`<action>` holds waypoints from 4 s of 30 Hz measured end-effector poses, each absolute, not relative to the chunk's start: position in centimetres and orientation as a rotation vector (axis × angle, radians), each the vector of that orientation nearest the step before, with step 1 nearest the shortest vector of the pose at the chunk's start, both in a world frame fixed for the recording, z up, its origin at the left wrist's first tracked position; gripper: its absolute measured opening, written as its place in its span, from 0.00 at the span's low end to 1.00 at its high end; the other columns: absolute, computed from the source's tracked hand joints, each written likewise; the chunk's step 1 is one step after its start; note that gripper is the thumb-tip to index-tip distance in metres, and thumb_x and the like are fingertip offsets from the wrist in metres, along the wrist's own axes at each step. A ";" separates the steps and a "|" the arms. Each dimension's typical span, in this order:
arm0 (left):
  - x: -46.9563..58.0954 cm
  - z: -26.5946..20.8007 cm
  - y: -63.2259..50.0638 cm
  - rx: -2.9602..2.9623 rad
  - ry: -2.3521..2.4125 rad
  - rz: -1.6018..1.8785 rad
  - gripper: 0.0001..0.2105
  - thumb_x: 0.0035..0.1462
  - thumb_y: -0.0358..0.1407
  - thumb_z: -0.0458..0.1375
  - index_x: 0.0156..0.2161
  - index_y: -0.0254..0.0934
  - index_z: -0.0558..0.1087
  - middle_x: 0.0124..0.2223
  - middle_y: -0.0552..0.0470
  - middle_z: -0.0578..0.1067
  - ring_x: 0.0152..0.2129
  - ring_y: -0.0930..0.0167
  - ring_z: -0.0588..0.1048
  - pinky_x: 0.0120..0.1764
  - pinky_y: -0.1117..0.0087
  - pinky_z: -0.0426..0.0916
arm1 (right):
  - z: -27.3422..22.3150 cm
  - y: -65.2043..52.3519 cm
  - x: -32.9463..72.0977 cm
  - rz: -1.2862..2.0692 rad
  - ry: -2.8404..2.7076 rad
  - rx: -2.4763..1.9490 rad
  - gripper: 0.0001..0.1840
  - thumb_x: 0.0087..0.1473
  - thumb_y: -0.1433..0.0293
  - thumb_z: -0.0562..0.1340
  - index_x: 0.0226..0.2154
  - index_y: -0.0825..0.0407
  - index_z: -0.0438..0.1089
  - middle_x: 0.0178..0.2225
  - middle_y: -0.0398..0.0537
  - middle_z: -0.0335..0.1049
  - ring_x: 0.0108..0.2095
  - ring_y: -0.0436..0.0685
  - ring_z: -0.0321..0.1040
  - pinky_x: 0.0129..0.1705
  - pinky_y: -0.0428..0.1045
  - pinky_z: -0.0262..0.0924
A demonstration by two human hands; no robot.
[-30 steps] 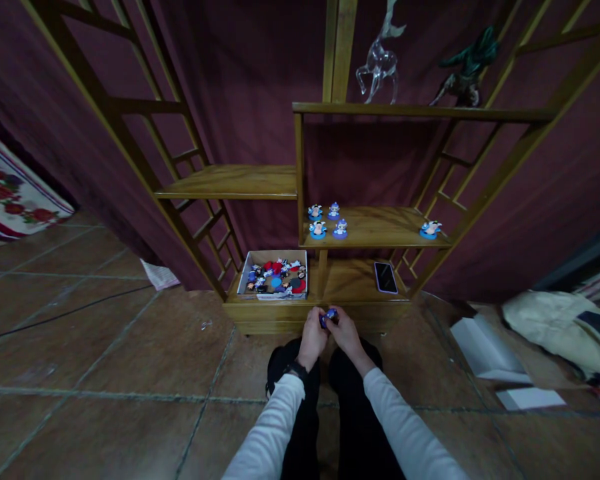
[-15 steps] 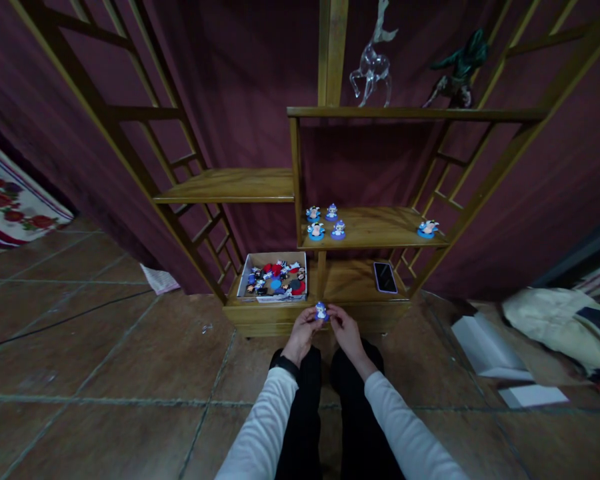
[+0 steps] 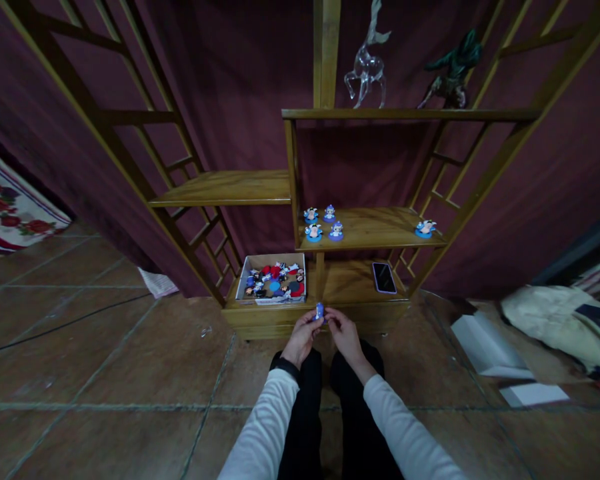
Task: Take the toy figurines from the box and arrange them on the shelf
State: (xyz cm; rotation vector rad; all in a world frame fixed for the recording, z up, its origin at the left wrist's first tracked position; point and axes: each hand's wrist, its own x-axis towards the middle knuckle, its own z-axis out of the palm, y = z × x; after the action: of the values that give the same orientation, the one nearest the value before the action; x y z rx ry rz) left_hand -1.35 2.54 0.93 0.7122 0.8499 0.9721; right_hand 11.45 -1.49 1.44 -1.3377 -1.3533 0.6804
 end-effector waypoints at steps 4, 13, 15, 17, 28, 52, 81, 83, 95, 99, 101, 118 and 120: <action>-1.6 1.3 2.4 0.666 0.806 0.924 0.15 0.40 0.34 0.66 0.37 0.33 0.74 0.34 0.48 0.76 0.26 0.75 0.72 0.28 0.76 0.62 | 1.7 -1.5 11.5 0.622 -1.335 -1.364 0.16 0.51 0.72 0.54 0.42 0.49 0.69 0.39 0.48 0.71 0.40 0.55 0.68 0.45 0.51 0.62; -1.7 1.4 2.4 0.622 0.733 0.885 0.10 0.44 0.32 0.64 0.34 0.33 0.73 0.28 0.50 0.73 0.22 0.77 0.70 0.27 0.75 0.64 | 2.1 -1.6 11.4 0.613 -1.379 -1.357 0.15 0.52 0.73 0.53 0.40 0.48 0.71 0.39 0.48 0.69 0.39 0.54 0.68 0.45 0.50 0.62; -1.6 1.5 2.3 0.627 0.739 0.889 0.11 0.43 0.32 0.65 0.35 0.33 0.72 0.30 0.50 0.74 0.24 0.76 0.71 0.29 0.75 0.65 | 2.1 -1.6 11.5 0.607 -1.378 -1.358 0.15 0.52 0.73 0.54 0.40 0.48 0.71 0.39 0.48 0.69 0.39 0.54 0.68 0.44 0.50 0.62; -1.4 1.5 2.2 0.637 0.755 0.909 0.14 0.42 0.31 0.65 0.37 0.34 0.72 0.32 0.49 0.74 0.26 0.75 0.72 0.31 0.75 0.66 | 2.1 -1.6 11.6 0.600 -1.378 -1.362 0.15 0.52 0.73 0.54 0.40 0.48 0.71 0.39 0.48 0.70 0.40 0.54 0.68 0.45 0.50 0.62; 0.1 1.4 1.9 0.830 0.875 1.097 0.16 0.36 0.35 0.67 0.33 0.36 0.68 0.33 0.53 0.74 0.30 0.74 0.73 0.36 0.72 0.67 | 2.4 -2.0 12.3 0.567 -1.483 -1.414 0.14 0.52 0.74 0.55 0.38 0.47 0.72 0.37 0.46 0.71 0.37 0.53 0.70 0.42 0.48 0.63; 0.1 1.9 1.5 1.020 0.865 0.884 0.22 0.35 0.37 0.68 0.40 0.33 0.75 0.40 0.45 0.77 0.36 0.66 0.74 0.44 0.66 0.65 | 1.6 -1.8 14.0 0.495 -1.514 -1.585 0.13 0.51 0.76 0.54 0.36 0.49 0.72 0.36 0.46 0.74 0.37 0.54 0.70 0.43 0.48 0.61; 0.7 0.9 1.8 1.033 1.013 1.086 0.20 0.31 0.33 0.68 0.32 0.36 0.67 0.32 0.51 0.76 0.30 0.70 0.75 0.40 0.67 0.66 | 1.0 -0.9 14.4 0.699 -1.419 -1.519 0.12 0.50 0.71 0.54 0.32 0.50 0.73 0.32 0.46 0.75 0.34 0.53 0.70 0.40 0.49 0.62; 0.6 0.7 1.9 1.051 1.000 1.081 0.20 0.31 0.33 0.68 0.32 0.36 0.66 0.32 0.52 0.76 0.30 0.70 0.74 0.39 0.67 0.66 | 1.1 -0.9 14.4 0.690 -1.411 -1.523 0.12 0.50 0.71 0.54 0.34 0.50 0.72 0.34 0.46 0.75 0.35 0.54 0.70 0.41 0.49 0.62; 0.6 1.0 1.6 1.166 0.964 0.977 0.19 0.33 0.32 0.67 0.37 0.35 0.72 0.38 0.46 0.77 0.35 0.67 0.74 0.43 0.64 0.65 | 2.4 -1.8 14.9 0.715 -1.425 -1.490 0.13 0.49 0.73 0.54 0.33 0.50 0.72 0.34 0.45 0.75 0.36 0.53 0.71 0.42 0.48 0.62; 0.5 1.5 1.6 1.207 0.944 0.930 0.16 0.34 0.34 0.67 0.34 0.34 0.74 0.35 0.47 0.77 0.33 0.67 0.75 0.42 0.65 0.66 | 2.7 -2.0 15.0 0.713 -1.430 -1.482 0.12 0.49 0.73 0.54 0.32 0.50 0.73 0.33 0.45 0.75 0.35 0.53 0.71 0.41 0.48 0.62; 0.5 1.8 1.6 1.196 0.938 0.921 0.16 0.34 0.35 0.67 0.34 0.34 0.75 0.34 0.47 0.77 0.33 0.67 0.74 0.42 0.66 0.66 | 2.8 -2.0 15.0 0.718 -1.432 -1.477 0.12 0.49 0.73 0.54 0.32 0.50 0.73 0.33 0.45 0.75 0.35 0.54 0.71 0.41 0.49 0.63; 4.2 10.1 4.1 1.273 0.910 0.998 0.16 0.35 0.30 0.66 0.35 0.35 0.73 0.35 0.46 0.77 0.34 0.63 0.74 0.42 0.60 0.67 | 2.4 -4.6 16.8 0.566 -1.181 -1.464 0.13 0.53 0.70 0.52 0.39 0.52 0.70 0.36 0.51 0.72 0.35 0.55 0.70 0.39 0.50 0.64; 6.0 12.7 4.9 1.338 0.836 1.012 0.16 0.36 0.31 0.66 0.35 0.33 0.73 0.35 0.45 0.76 0.34 0.63 0.74 0.43 0.61 0.66 | 2.9 -5.9 16.8 0.513 -1.279 -1.502 0.15 0.53 0.74 0.52 0.39 0.51 0.70 0.37 0.50 0.71 0.38 0.56 0.69 0.42 0.50 0.63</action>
State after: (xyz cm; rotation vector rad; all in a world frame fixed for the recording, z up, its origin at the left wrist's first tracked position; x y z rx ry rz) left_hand 6.00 4.88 12.69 1.3382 0.8365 1.0119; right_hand 16.76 -5.89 2.89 -1.5019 -1.2787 0.5129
